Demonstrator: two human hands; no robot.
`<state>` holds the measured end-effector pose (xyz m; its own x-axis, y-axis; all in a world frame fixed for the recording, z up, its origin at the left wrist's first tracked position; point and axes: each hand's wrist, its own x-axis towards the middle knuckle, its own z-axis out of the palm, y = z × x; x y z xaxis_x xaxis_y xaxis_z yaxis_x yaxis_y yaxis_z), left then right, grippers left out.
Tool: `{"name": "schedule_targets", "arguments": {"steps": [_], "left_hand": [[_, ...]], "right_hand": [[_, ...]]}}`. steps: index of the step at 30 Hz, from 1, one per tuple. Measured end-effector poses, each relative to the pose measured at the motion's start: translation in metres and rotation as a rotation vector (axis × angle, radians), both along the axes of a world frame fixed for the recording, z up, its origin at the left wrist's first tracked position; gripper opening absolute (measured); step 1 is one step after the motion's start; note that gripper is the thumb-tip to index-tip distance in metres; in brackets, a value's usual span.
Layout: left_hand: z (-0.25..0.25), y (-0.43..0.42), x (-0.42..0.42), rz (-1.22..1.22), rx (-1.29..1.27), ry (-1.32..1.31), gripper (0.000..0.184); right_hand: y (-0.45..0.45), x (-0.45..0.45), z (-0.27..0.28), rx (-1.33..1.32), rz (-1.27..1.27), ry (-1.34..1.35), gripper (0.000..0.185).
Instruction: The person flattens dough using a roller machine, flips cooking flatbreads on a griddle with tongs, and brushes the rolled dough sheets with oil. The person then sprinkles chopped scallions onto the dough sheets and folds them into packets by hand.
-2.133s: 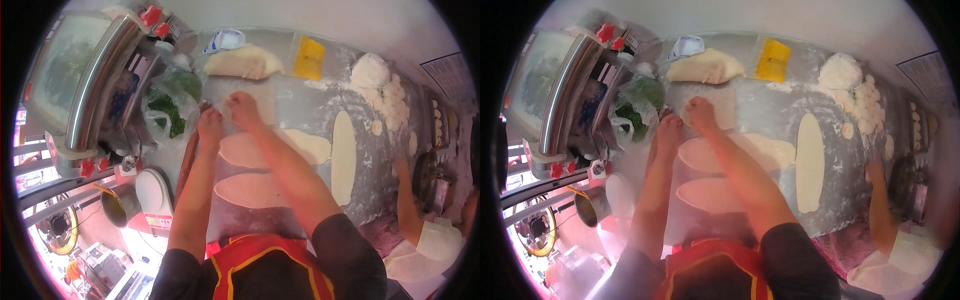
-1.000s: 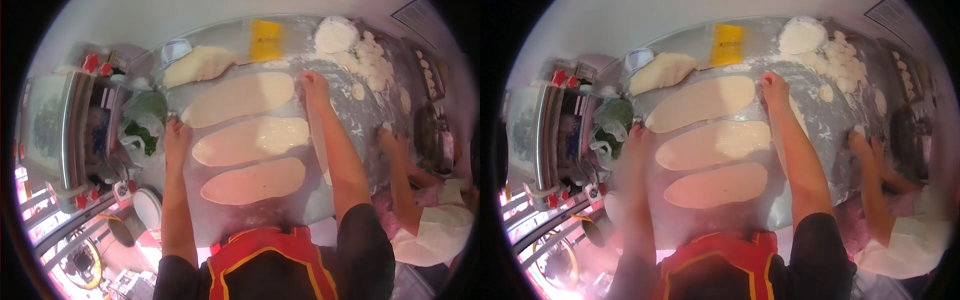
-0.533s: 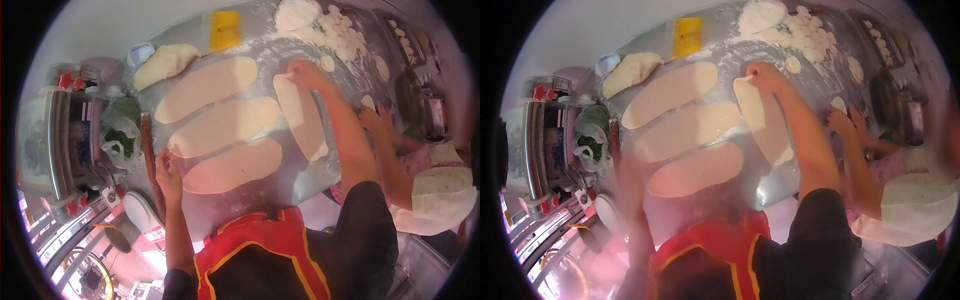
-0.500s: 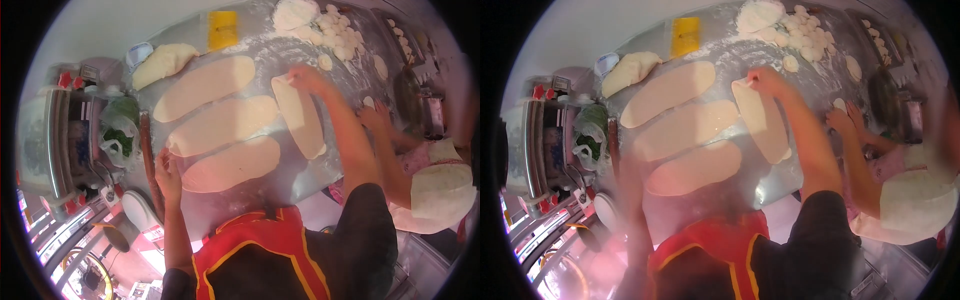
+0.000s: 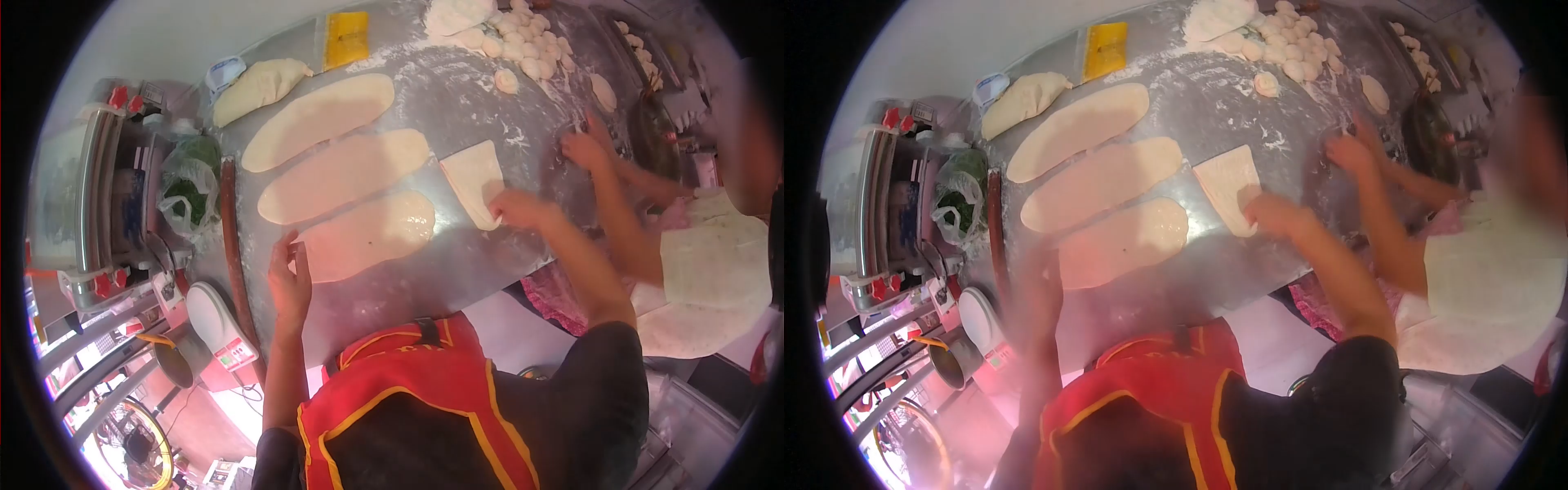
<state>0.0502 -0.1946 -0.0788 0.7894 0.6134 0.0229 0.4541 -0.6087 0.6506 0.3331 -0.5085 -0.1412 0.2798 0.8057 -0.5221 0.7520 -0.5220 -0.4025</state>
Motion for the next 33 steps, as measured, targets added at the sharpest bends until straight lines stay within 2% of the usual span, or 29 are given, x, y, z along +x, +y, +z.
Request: {"name": "schedule_targets", "arguments": {"steps": [2,4,5,7,12,15,18,21,24,27,28,31,33], "left_hand": [[0.002,-0.005,-0.006,-0.003,0.024,-0.034,0.027],[0.006,-0.007,-0.011,0.031,0.030,-0.043,0.026],[0.007,-0.007,-0.014,0.065,0.019,-0.032,0.026],[0.005,-0.008,-0.020,0.133,-0.007,-0.013,0.027],[0.004,-0.009,-0.025,0.269,-0.021,0.038,0.028],[-0.025,0.003,-0.040,0.318,0.000,0.059,0.030],[-0.101,0.032,-0.079,0.408,0.005,0.018,0.032],[-0.103,0.042,-0.071,0.381,0.029,0.010,0.036],[-0.081,0.048,-0.064,0.271,0.216,0.481,0.039],[-0.057,0.042,-0.045,0.359,0.103,0.482,0.042],[-0.120,0.047,-0.077,0.371,0.269,0.252,0.044],[-0.131,0.047,-0.082,0.340,0.315,0.101,0.046],[-0.127,0.047,-0.081,0.353,0.294,0.113,0.049]], "right_hand": [[0.026,0.031,0.005,-0.226,-0.168,0.138,0.012],[0.061,0.069,0.005,0.003,-0.156,0.044,0.015],[0.072,0.096,-0.014,0.267,-0.149,-0.023,0.016],[0.122,0.117,0.014,0.213,-0.306,-0.174,0.019],[0.183,0.165,-0.030,0.300,-0.564,-0.088,0.027],[0.180,0.163,-0.054,0.544,-0.636,-0.072,0.030],[0.162,0.175,-0.057,0.546,-0.521,-0.399,0.031],[0.141,0.189,-0.065,0.523,-0.665,-0.405,0.028],[0.137,0.199,-0.058,0.521,-0.696,-0.260,0.027],[0.166,0.189,-0.049,0.651,-0.662,-0.193,0.027],[0.183,0.180,-0.044,0.668,-0.632,-0.145,0.026],[0.245,0.157,-0.028,0.738,-0.517,-0.020,0.024],[0.291,0.132,-0.020,0.794,-0.424,0.032,0.024]]}}
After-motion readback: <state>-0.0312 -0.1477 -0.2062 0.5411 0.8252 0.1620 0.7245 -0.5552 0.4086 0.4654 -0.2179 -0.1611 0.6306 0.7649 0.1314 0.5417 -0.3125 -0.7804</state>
